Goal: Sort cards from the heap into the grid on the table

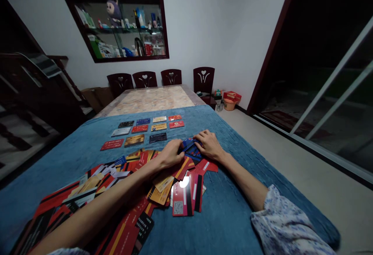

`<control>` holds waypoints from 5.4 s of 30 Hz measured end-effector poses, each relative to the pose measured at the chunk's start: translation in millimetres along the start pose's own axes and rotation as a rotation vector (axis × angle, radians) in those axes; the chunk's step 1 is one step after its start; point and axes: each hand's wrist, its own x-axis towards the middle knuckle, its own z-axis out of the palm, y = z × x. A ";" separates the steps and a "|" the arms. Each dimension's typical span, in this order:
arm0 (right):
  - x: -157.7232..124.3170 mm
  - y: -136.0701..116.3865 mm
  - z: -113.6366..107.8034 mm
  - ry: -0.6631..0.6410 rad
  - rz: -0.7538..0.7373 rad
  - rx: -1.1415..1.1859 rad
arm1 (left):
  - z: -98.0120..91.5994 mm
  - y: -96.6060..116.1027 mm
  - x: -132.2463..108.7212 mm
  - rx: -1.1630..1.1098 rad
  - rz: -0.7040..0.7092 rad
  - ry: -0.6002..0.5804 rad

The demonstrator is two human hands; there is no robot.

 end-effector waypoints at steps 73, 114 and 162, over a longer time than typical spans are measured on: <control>-2.2 -15.1 -1.2 0.213 -0.165 -0.006 | 14.1 -20.8 -9.9 -0.323 -0.005 0.359; 104.5 -59.3 -14.2 -0.193 -0.357 0.074 | -84.9 -93.8 -31.0 0.111 -0.095 -0.029; 299.2 -108.1 89.0 -0.511 -0.062 -0.205 | -103.7 -248.6 47.4 0.390 -0.493 -0.140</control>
